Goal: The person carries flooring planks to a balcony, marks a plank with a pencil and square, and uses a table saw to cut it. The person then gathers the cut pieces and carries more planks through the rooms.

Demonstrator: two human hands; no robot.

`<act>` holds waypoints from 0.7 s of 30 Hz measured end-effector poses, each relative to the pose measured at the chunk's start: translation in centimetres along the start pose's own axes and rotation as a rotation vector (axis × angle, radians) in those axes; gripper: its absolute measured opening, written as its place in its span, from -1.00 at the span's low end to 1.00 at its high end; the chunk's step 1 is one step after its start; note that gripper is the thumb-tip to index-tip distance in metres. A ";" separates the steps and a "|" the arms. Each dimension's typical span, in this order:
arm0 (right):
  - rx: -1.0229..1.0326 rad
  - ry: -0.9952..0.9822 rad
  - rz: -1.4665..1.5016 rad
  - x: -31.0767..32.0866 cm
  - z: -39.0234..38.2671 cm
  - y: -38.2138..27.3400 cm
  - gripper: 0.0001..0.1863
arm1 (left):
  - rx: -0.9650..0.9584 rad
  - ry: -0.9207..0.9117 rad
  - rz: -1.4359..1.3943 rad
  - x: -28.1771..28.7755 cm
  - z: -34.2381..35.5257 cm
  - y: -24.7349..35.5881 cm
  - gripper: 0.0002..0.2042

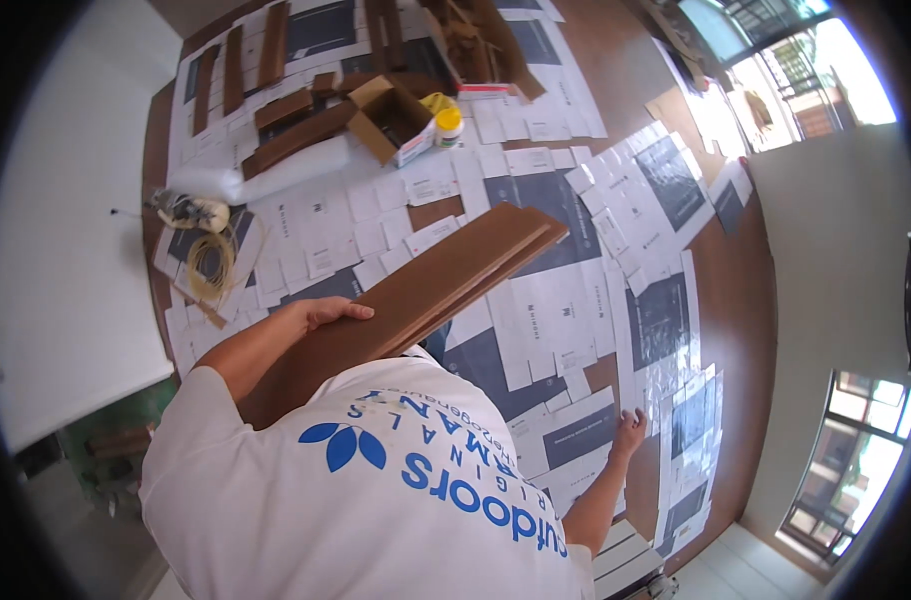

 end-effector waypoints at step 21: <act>-0.399 -0.523 -0.790 3.1 56.2 9.2 -0.65 | 0.100 0.253 -0.101 -41.4 29.0 80.3 -0.35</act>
Point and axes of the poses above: each hand's wrist, its own z-axis towards the middle knuckle, its own x-axis out of the back of the hand, y = z × x, the point moved 4 cm from there along z, towards the middle knuckle, and after that the axes turned 7 degrees about x, right-handed, at the moved point
